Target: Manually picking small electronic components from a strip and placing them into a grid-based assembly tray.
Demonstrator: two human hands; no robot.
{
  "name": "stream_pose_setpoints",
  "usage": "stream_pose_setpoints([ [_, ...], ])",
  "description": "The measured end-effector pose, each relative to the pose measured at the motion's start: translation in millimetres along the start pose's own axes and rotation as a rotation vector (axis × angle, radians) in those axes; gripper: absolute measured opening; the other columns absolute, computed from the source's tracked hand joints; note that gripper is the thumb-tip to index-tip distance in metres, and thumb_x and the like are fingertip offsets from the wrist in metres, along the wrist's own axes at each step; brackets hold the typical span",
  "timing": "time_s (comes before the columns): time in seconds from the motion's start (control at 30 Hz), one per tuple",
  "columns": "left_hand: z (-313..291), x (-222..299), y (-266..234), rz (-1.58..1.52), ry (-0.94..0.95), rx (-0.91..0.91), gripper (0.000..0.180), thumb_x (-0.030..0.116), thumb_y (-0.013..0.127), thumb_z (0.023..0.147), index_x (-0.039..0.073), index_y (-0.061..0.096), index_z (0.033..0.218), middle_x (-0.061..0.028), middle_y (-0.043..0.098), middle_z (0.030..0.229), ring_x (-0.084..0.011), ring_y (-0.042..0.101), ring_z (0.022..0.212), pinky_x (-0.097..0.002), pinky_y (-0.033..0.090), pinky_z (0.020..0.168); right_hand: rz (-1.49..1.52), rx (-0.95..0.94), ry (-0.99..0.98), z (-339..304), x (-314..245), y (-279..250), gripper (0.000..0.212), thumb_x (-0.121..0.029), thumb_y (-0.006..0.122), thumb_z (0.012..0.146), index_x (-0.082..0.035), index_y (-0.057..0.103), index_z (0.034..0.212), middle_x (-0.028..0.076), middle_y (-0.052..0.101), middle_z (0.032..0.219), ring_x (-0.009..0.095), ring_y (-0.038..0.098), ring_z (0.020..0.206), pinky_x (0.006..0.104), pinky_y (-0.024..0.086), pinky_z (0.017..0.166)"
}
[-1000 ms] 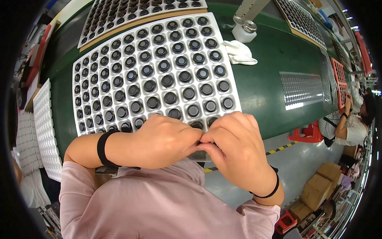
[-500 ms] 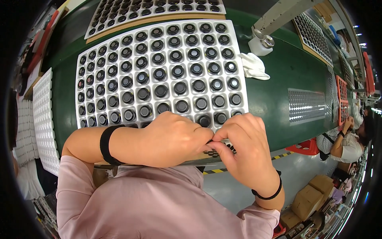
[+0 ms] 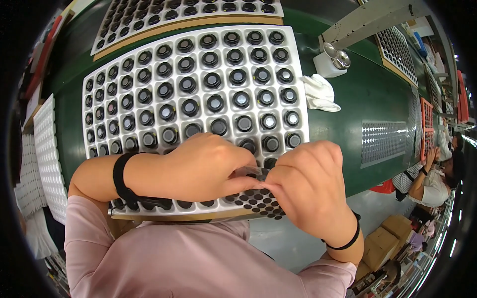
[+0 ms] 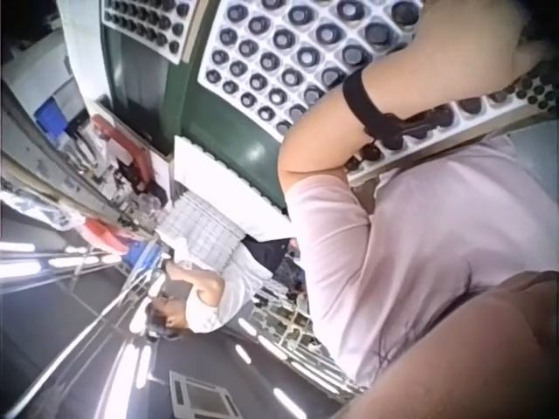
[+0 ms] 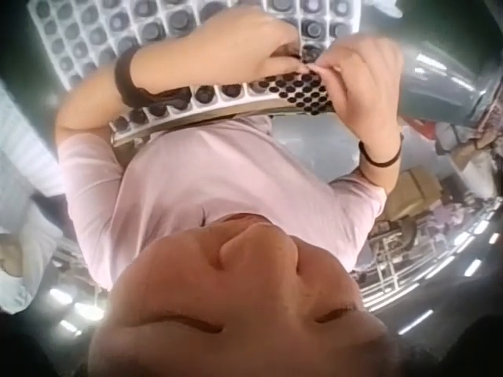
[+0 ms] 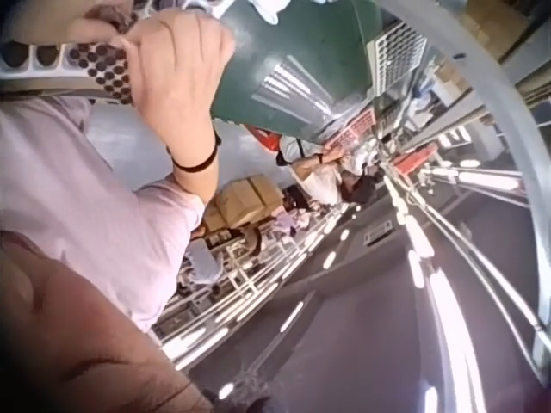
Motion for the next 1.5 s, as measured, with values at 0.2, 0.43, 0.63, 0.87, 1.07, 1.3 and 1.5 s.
stream_pose_setpoints([
  [0.2, 4.0, -11.2, -1.4, 0.182, 0.228, 0.012, 0.033, 0.035, 0.07, 0.089, 0.003, 0.064, 0.086, -0.0172, 0.07, 0.094, -0.0296, 0.069, 0.095, -0.0436, 0.052, 0.075, 0.288, -0.097, 0.258, 14.7, 57.8, 3.8, 0.02, -0.004, 0.078, 0.079, -0.003, 0.06, 0.086, 0.007, 0.056, 0.089, 0.025, 0.055, 0.084, 0.0355, 0.043, 0.08],
  [0.43, 11.4, -31.8, 9.2, 0.447, 0.341, 0.08, 0.036, 0.039, 0.075, 0.081, 0.008, 0.065, 0.095, -0.0154, 0.06, 0.133, -0.0289, 0.053, 0.127, -0.0476, 0.041, 0.107, 0.61, -0.232, 0.611, 27.7, 91.2, 44.2, 0.015, -0.001, 0.074, 0.085, -0.002, 0.059, 0.087, 0.006, 0.054, 0.087, 0.019, 0.054, 0.084, 0.0293, 0.044, 0.077],
  [0.63, 11.7, -41.3, 16.1, 0.546, 0.321, 0.108, 0.036, 0.041, 0.074, 0.081, 0.009, 0.065, 0.094, -0.0168, 0.059, 0.138, -0.0289, 0.051, 0.133, -0.0497, 0.037, 0.113, 0.492, -0.254, 0.538, 25.5, 95.4, 54.4, 0.015, 0.001, 0.074, 0.085, -0.002, 0.059, 0.086, 0.005, 0.053, 0.086, 0.018, 0.05, 0.082, 0.0288, 0.042, 0.074],
  [0.87, 12.6, -39.9, 20.7, 0.587, 0.308, 0.163, 0.028, 0.036, 0.069, 0.084, 0.009, 0.066, 0.086, -0.0181, 0.064, 0.133, -0.0298, 0.054, 0.131, -0.0516, 0.038, 0.114, 0.39, -0.263, 0.459, 25.5, 97.6, 54.7, 0.015, 0.001, 0.075, 0.083, -0.002, 0.06, 0.084, 0.004, 0.053, 0.085, 0.019, 0.049, 0.081, 0.029, 0.041, 0.072],
  [1.07, 12.6, -39.1, 23.4, 0.581, 0.298, 0.176, 0.026, 0.035, 0.069, 0.083, 0.009, 0.066, 0.084, -0.0191, 0.064, 0.133, -0.0301, 0.055, 0.131, -0.0513, 0.038, 0.114, 0.371, -0.268, 0.463, 26.5, 96.2, 54.8, 0.015, 0.001, 0.075, 0.082, -0.002, 0.06, 0.084, 0.004, 0.053, 0.085, 0.019, 0.049, 0.08, 0.0296, 0.041, 0.071],
  [1.3, 12.7, -38.4, 23.6, 0.575, 0.297, 0.172, 0.029, 0.038, 0.071, 0.081, 0.009, 0.067, 0.084, -0.0193, 0.064, 0.133, -0.0306, 0.054, 0.131, -0.0512, 0.038, 0.114, 0.347, -0.263, 0.451, 27.7, 94.2, 55.9, 0.016, 0.001, 0.075, 0.082, -0.002, 0.06, 0.085, 0.004, 0.053, 0.085, 0.019, 0.049, 0.08, 0.03, 0.042, 0.07],
  [1.5, 12.3, -38.3, 23.9, 0.586, 0.29, 0.171, 0.034, 0.042, 0.073, 0.077, 0.01, 0.067, 0.086, -0.0196, 0.063, 0.135, -0.0307, 0.053, 0.132, -0.0513, 0.036, 0.116, 0.29, -0.242, 0.423, 27.1, 92.2, 58.3, 0.017, 0.004, 0.074, 0.08, -0.002, 0.059, 0.085, 0.005, 0.053, 0.084, 0.02, 0.05, 0.08, 0.0305, 0.042, 0.071],
])
Point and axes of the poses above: each hand's wrist, its own z-axis towards the middle knuckle, its own y-axis out of the palm, x = y × z, the point moved 2 cm from there along z, towards the middle knuckle
